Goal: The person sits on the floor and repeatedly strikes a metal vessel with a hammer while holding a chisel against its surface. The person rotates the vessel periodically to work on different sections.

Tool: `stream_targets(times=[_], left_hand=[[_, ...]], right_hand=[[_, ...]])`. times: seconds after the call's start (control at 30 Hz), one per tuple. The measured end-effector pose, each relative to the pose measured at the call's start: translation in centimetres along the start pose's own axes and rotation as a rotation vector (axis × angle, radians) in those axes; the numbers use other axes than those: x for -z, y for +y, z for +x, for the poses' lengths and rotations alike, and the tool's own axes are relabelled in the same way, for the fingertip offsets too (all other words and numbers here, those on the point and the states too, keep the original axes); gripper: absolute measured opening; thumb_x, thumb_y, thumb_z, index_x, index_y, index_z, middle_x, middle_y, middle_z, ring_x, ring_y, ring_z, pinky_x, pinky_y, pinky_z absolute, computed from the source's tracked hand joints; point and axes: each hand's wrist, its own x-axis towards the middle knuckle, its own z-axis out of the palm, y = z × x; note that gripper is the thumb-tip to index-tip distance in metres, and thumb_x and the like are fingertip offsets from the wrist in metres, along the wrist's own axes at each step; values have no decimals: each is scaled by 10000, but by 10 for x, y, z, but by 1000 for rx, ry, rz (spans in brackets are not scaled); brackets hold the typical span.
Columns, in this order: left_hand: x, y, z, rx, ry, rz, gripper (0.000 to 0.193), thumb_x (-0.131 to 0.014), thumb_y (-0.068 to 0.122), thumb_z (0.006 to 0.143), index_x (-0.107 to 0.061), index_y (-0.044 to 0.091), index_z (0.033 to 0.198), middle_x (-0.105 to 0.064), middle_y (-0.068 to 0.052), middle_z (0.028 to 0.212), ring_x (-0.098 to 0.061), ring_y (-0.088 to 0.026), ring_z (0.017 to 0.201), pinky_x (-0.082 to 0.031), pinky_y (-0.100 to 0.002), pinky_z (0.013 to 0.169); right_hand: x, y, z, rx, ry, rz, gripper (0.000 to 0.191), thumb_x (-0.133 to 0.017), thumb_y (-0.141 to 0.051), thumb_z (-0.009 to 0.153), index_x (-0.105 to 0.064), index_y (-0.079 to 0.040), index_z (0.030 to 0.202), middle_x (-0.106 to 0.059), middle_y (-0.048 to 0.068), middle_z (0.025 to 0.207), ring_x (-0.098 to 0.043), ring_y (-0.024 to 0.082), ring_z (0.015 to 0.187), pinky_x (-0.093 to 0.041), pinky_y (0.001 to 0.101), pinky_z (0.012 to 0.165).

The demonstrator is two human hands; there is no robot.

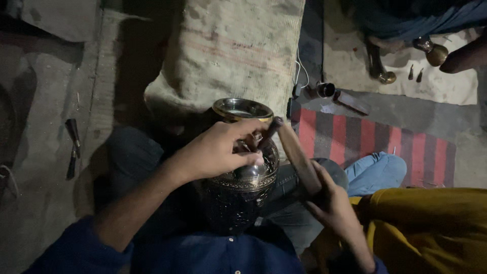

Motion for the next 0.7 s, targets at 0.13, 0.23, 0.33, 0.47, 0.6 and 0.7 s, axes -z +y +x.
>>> stream_targets(times=[0.13,0.23,0.33,0.47,0.6,0.7], left_hand=[[4,-1,5,-37,4,13,588,-791,226,832,-585,114,1371,-787,-94,969,-790,-207,890,-609,-357,829],[8,-3,7,-100,6,19,534,-799,221,844,-614,96,1329,-787,-85,1003,-780,-208,924,-602,-358,852],[10,-5,10,-50,-22,-3,560,-798,215,823,-608,103,1338,-772,-79,1025,-766,-202,940,-591,-361,849],[11,-7,13,-68,-20,14,470,-791,244,844,-645,108,1270,-779,-61,1043,-781,-187,928,-612,-364,829],[12,-8,16,-43,-52,10,521,-785,290,860,-619,123,1325,-778,-68,1035,-771,-194,943,-605,-380,856],[12,-8,16,-30,-62,20,532,-767,286,856,-608,126,1338,-785,-67,1046,-777,-190,951,-601,-387,870]], right_hand=[[11,-7,21,22,-114,796,722,-700,-61,853,-522,-69,1553,-626,174,1423,-666,226,1213,-575,371,1001],[33,-17,23,151,59,-488,840,-807,-162,765,-490,-231,1540,-712,184,1207,-716,329,986,-599,418,798],[60,-33,18,-37,58,-436,674,-820,-246,874,-501,-214,1467,-755,130,1109,-779,257,887,-647,383,760],[93,-61,7,-125,173,222,832,-754,-76,837,-388,-84,1584,-733,175,1071,-764,349,777,-659,485,582],[99,-90,9,-117,254,189,726,-771,-78,794,-431,-57,1436,-686,142,986,-714,253,900,-634,466,741],[94,-101,14,-43,256,211,698,-791,-79,796,-443,-35,1399,-681,150,1000,-701,261,947,-600,476,805]])
